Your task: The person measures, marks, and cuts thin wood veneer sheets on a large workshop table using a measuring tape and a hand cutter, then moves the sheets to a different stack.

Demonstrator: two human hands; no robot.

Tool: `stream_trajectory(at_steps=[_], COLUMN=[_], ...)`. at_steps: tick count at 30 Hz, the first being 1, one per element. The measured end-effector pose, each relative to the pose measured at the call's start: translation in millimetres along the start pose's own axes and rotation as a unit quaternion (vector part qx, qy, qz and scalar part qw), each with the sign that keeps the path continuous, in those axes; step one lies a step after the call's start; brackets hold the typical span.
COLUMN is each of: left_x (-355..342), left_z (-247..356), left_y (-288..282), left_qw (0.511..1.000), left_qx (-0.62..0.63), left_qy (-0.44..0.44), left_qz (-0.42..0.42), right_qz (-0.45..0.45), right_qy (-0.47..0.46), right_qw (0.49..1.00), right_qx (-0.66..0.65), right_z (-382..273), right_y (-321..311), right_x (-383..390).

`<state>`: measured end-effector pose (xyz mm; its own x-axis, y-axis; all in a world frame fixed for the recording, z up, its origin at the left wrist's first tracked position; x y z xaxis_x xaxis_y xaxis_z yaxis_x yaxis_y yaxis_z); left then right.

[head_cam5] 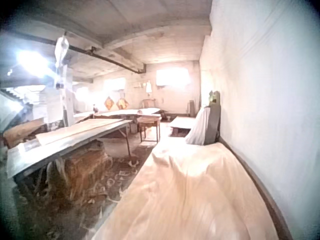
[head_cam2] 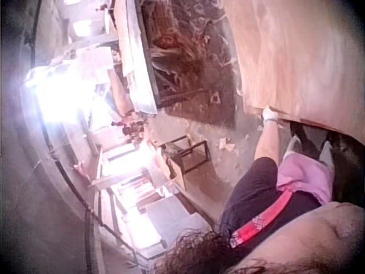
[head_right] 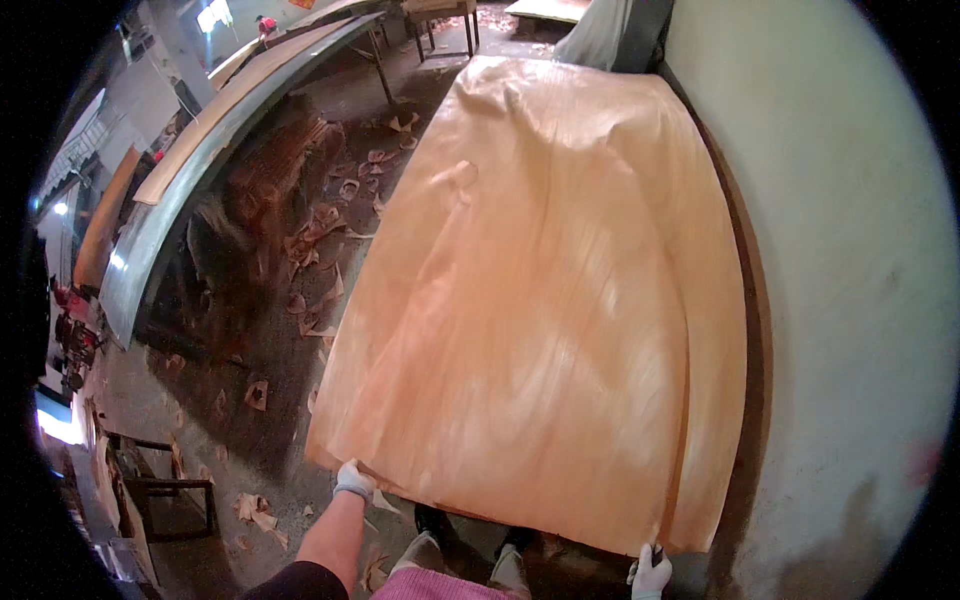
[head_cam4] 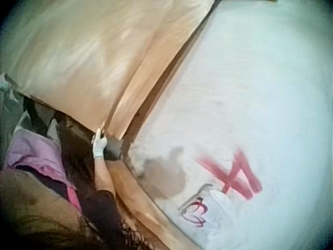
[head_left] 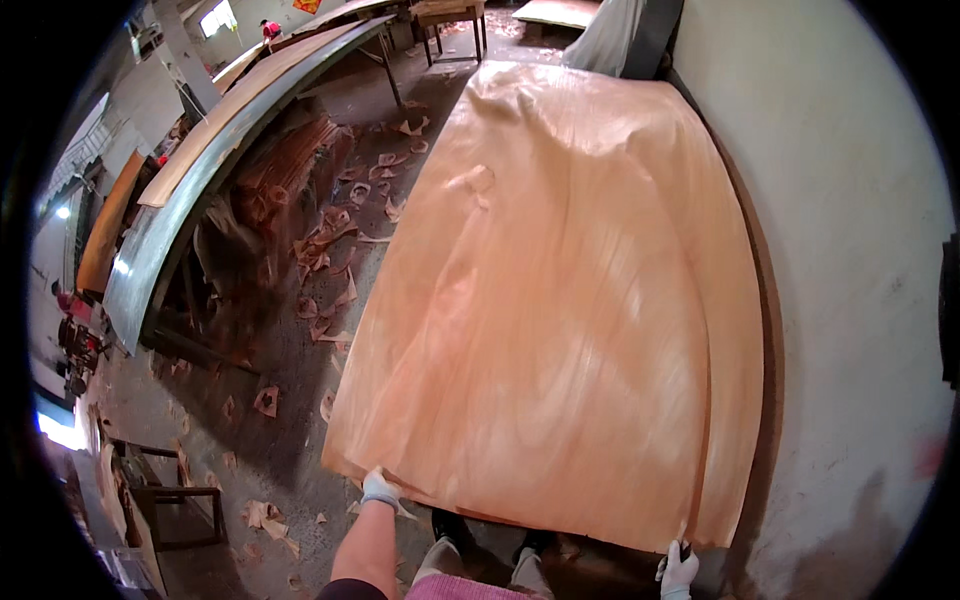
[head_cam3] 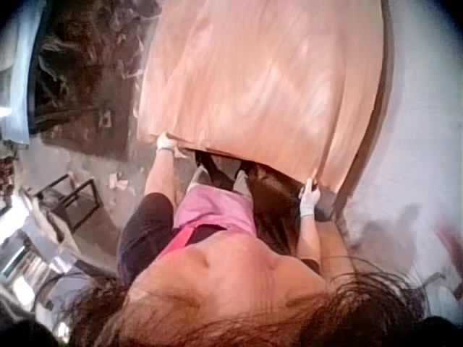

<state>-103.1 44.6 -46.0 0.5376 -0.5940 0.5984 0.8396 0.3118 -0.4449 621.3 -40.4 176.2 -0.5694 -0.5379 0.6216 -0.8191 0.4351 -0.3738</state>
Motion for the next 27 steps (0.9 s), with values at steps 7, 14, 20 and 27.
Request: stream_trajectory(at_steps=[7, 14, 20, 27], left_x=[42, 36, 28, 22], left_z=[33, 41, 51, -45], left_y=[14, 39, 55, 73], left_qw=[0.901, 0.932, 0.926, 0.970], left_qx=[-0.421, -0.354, -0.362, -0.207], left_qy=[0.094, 0.080, 0.104, 0.010], left_qz=[0.042, -0.002, 0.022, -0.129], right_qz=[0.012, 0.023, 0.084, 0.115], right_qy=[0.019, 0.008, 0.033, -0.046], right_qw=[1.000, 1.000, 0.995, 0.982], right_qx=[0.005, -0.004, 0.047, 0.139], right_z=[25, 13, 33, -34], right_y=[16, 32, 4, -24], right_x=[24, 22, -12, -23])
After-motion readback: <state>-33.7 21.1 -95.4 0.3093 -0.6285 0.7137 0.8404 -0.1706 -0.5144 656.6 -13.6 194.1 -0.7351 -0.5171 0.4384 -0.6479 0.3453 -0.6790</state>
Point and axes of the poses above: each hand's wrist, its own x-axis away from the middle knuckle, its own y-axis out of the palm, z = x × y, the point moved 8 cm from there along -x, towards the middle knuckle, and after that the axes turned 3 degrees about y, right-handed, at the moved point
